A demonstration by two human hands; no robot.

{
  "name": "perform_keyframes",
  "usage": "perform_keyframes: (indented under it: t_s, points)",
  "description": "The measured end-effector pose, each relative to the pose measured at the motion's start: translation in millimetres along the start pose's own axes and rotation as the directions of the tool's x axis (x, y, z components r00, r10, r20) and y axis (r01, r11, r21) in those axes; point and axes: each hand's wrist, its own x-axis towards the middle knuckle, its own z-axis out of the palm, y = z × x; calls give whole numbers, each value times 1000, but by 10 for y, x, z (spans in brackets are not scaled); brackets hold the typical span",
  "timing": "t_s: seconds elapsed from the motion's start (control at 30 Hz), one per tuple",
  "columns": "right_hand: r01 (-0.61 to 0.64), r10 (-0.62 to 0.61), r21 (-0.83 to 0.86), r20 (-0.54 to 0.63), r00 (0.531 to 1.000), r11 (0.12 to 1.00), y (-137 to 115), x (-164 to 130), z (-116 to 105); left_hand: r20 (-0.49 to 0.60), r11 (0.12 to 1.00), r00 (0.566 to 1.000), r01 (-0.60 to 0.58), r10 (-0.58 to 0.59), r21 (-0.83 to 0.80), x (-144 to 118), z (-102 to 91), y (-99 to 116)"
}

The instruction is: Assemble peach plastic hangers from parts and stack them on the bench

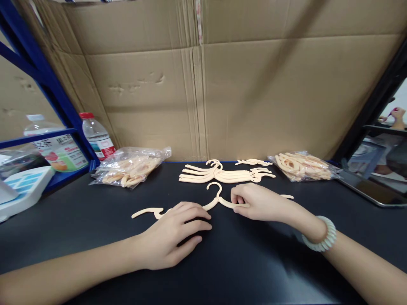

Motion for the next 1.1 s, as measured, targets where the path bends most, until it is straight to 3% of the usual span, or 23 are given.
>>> perform_keyframes:
  t_s: [0.27,0.63,0.97,1.1]
  points:
    - [-20,19,27,37,999,999,99,-31,-36,-6,999,999,43,-43,-13,0,14,-21]
    - [-85,86,-68,15,996,994,149,-54,-160,5,992,992,123,-123,-11,15,13,-26]
    - [-67,71,-45,112,991,997,348,-128,-284,20,960,970,239,-244,147,6,-61,-315]
    - [-115,116,-15,124,986,993,379,-124,-291,-68,928,961,276,-268,251,27,-64,-259]
